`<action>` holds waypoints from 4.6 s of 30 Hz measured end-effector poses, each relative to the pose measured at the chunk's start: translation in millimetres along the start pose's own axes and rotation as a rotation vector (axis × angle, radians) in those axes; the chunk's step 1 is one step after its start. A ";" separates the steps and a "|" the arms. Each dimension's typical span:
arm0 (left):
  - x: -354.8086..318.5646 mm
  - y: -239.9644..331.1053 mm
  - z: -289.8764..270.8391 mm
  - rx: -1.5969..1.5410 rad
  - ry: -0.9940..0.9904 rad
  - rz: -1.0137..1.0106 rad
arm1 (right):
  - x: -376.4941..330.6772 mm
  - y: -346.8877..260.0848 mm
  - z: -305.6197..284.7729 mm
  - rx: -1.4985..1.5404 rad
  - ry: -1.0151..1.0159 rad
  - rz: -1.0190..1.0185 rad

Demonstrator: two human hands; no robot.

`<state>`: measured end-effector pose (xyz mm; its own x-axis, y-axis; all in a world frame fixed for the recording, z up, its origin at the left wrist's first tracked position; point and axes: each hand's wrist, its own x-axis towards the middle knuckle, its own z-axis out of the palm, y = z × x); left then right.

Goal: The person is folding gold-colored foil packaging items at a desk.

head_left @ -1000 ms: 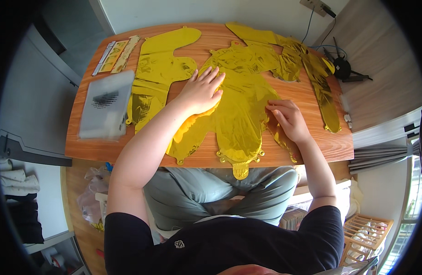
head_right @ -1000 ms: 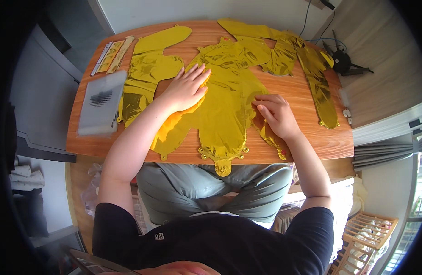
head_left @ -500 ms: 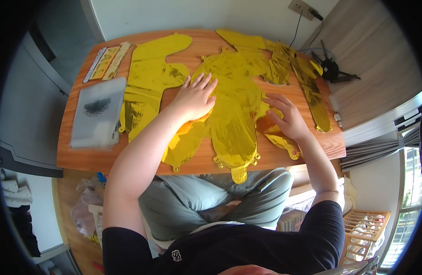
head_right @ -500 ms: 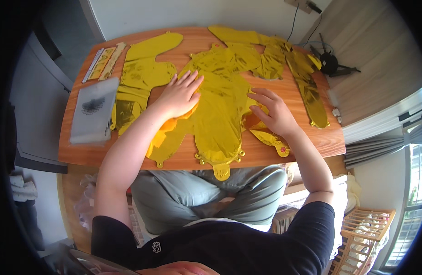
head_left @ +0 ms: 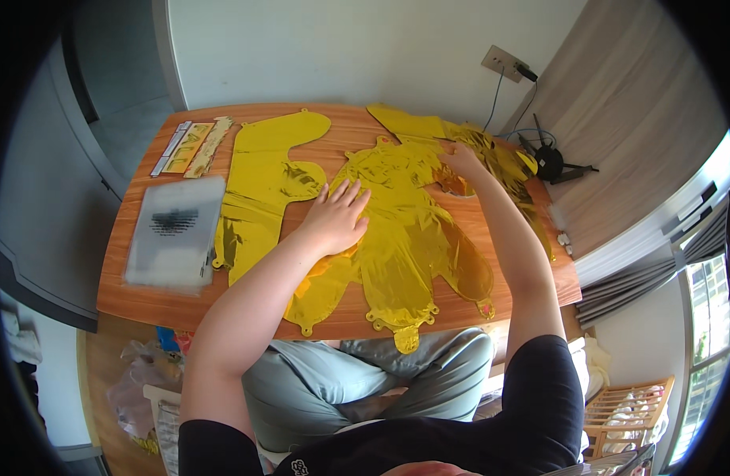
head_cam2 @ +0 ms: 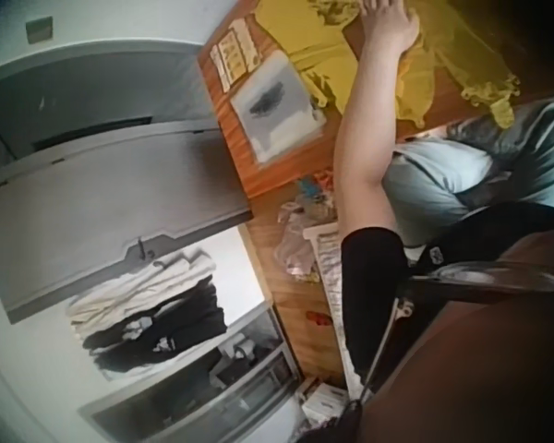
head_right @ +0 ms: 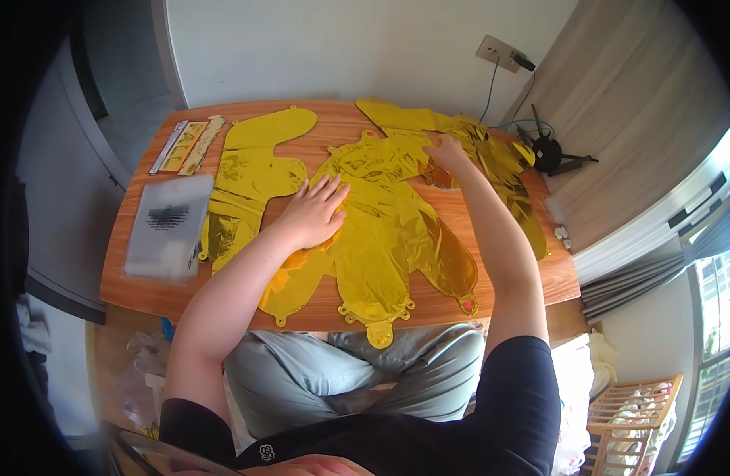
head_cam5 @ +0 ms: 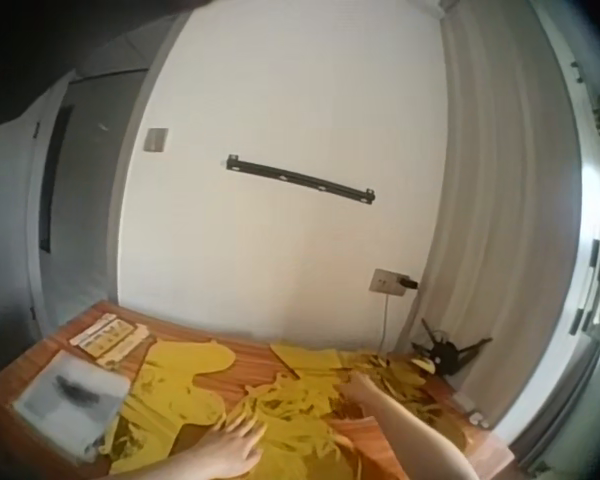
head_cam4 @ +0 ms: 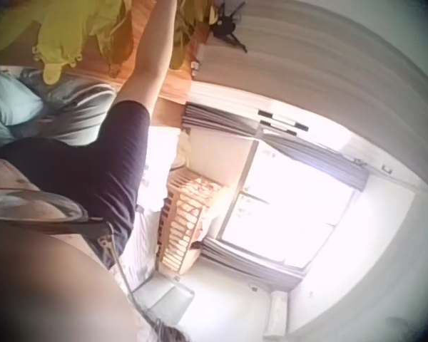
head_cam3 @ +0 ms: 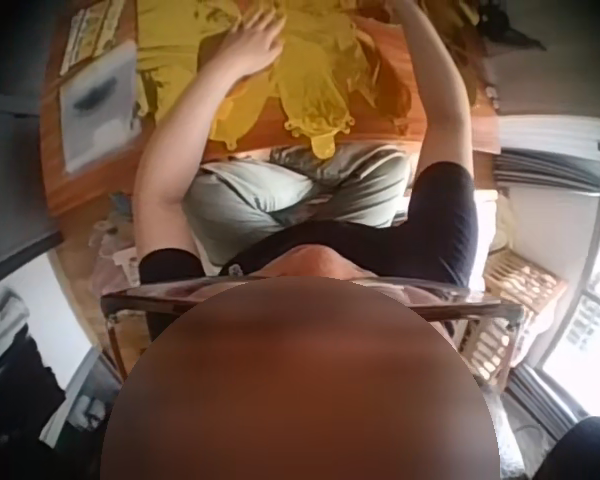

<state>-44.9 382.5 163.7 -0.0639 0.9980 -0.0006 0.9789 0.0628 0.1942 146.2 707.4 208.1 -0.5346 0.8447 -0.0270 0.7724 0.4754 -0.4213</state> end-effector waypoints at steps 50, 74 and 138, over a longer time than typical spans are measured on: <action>2.3 0.3 1.9 -0.008 0.009 0.024 | -40.7 -68.1 6.7 0.982 0.144 0.234; 3.9 -0.5 5.1 -0.026 0.040 0.032 | -19.5 -68.2 53.8 -0.011 0.185 -0.722; 4.2 2.1 -0.7 -0.006 -0.018 0.018 | -218.9 12.5 -26.0 0.033 -0.264 0.185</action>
<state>-43.3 386.7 164.8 -0.0430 0.9990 -0.0143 0.9788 0.0450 0.2000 281.8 534.9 232.4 -0.4600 0.8210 -0.3382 0.8556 0.3080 -0.4161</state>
